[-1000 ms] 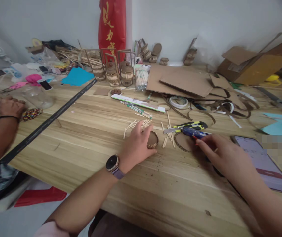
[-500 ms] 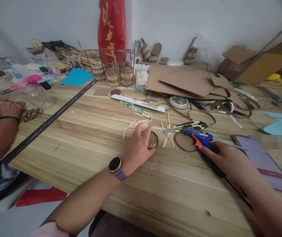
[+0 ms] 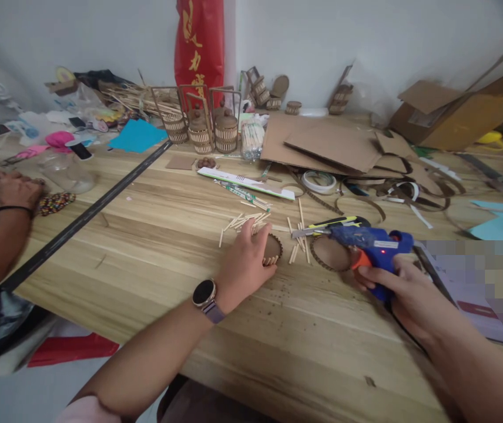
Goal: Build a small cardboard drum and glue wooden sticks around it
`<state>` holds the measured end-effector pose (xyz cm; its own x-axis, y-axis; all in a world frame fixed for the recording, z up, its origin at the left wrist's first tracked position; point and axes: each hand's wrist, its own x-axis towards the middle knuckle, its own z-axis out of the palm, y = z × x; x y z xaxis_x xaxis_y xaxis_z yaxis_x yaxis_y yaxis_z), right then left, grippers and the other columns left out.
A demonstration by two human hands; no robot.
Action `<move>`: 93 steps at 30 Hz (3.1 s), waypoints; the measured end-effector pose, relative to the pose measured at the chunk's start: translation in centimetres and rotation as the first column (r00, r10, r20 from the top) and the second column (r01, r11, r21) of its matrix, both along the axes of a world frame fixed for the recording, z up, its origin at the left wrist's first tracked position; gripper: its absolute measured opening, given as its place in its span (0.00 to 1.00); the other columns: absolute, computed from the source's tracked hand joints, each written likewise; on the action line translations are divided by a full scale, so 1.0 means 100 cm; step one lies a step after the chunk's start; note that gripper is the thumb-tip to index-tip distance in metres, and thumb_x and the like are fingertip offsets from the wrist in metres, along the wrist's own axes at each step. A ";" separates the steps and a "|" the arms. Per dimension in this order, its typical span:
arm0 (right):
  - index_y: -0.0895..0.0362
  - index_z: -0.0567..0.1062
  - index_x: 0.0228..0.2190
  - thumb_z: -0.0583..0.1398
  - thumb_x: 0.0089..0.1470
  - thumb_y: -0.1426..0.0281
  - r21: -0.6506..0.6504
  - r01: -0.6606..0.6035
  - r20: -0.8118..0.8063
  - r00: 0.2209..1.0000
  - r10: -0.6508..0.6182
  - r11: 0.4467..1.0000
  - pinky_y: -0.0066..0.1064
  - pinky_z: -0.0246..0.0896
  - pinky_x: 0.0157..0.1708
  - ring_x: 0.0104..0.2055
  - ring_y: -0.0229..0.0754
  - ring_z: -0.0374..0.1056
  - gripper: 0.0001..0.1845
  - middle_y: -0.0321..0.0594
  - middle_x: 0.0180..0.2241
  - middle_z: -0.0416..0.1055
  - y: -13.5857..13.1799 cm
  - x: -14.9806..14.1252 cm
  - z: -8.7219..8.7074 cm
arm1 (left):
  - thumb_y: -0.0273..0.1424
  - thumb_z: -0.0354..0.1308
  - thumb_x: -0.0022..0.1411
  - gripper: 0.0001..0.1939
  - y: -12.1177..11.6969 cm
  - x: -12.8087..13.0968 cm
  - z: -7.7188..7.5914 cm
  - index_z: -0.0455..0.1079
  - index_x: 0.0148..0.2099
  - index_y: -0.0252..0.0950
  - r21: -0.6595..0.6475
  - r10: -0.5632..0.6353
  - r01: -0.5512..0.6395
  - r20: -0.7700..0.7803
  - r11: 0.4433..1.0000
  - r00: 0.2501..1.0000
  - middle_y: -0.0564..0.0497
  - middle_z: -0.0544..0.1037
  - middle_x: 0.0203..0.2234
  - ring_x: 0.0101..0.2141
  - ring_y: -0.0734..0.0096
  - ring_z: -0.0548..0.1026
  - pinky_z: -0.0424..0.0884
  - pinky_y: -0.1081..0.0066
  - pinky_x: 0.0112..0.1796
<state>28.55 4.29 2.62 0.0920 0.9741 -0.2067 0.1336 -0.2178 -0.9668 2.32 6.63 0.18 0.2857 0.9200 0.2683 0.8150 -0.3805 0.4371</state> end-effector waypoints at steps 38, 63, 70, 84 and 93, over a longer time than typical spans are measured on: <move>0.52 0.80 0.29 0.56 0.50 0.51 0.062 -0.350 0.669 0.709 0.221 0.935 0.40 0.71 0.34 0.35 0.54 0.77 0.21 0.42 0.29 0.81 -0.012 -0.033 -0.019 | 0.29 0.67 0.53 0.39 0.000 -0.001 0.004 0.52 0.63 0.37 -0.036 -0.010 0.009 -0.024 0.999 1.000 0.34 0.55 0.63 0.58 0.45 0.66 0.71 0.52 0.51; 0.51 0.81 0.29 0.56 0.49 0.51 0.062 -0.324 0.679 0.707 0.198 0.944 0.40 0.71 0.35 0.37 0.55 0.77 0.21 0.42 0.33 0.82 -0.012 -0.035 -0.020 | 0.30 0.67 0.53 0.40 0.000 -0.001 0.002 0.52 0.63 0.39 -0.016 -0.009 0.009 -0.025 1.000 1.000 0.34 0.55 0.62 0.58 0.44 0.65 0.71 0.51 0.51; 0.51 0.80 0.27 0.56 0.49 0.53 0.083 -0.324 0.663 0.724 0.191 0.942 0.38 0.71 0.32 0.33 0.53 0.77 0.19 0.40 0.29 0.81 -0.012 -0.037 -0.018 | 0.30 0.67 0.53 0.39 0.001 -0.002 0.002 0.52 0.63 0.40 -0.011 -0.009 0.009 -0.030 1.000 1.000 0.35 0.56 0.62 0.57 0.45 0.66 0.71 0.51 0.51; 0.51 0.67 0.15 0.58 0.49 0.47 0.089 -0.119 0.458 0.887 0.065 0.989 0.35 0.62 0.24 0.22 0.43 0.63 0.24 0.37 0.16 0.65 -0.007 -0.030 -0.019 | 0.31 0.68 0.52 0.40 0.001 -0.001 0.003 0.52 0.62 0.38 -0.018 -0.018 0.017 -0.053 1.000 0.998 0.34 0.56 0.62 0.57 0.44 0.67 0.72 0.52 0.50; 0.52 0.76 0.27 0.69 0.40 0.56 -0.216 0.143 -0.149 0.973 -0.178 0.966 0.29 0.69 0.27 0.26 0.39 0.69 0.15 0.38 0.25 0.75 0.009 -0.004 -0.002 | 0.30 0.69 0.52 0.40 0.000 -0.002 0.001 0.52 0.62 0.39 0.003 -0.020 0.021 -0.045 1.000 0.999 0.34 0.57 0.62 0.57 0.44 0.67 0.72 0.51 0.50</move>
<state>28.11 5.15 2.39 0.1914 0.8855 -0.4234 -0.0779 -0.4163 -0.9059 2.14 6.66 0.24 0.3163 0.9130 0.2577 0.8258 -0.3987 0.3988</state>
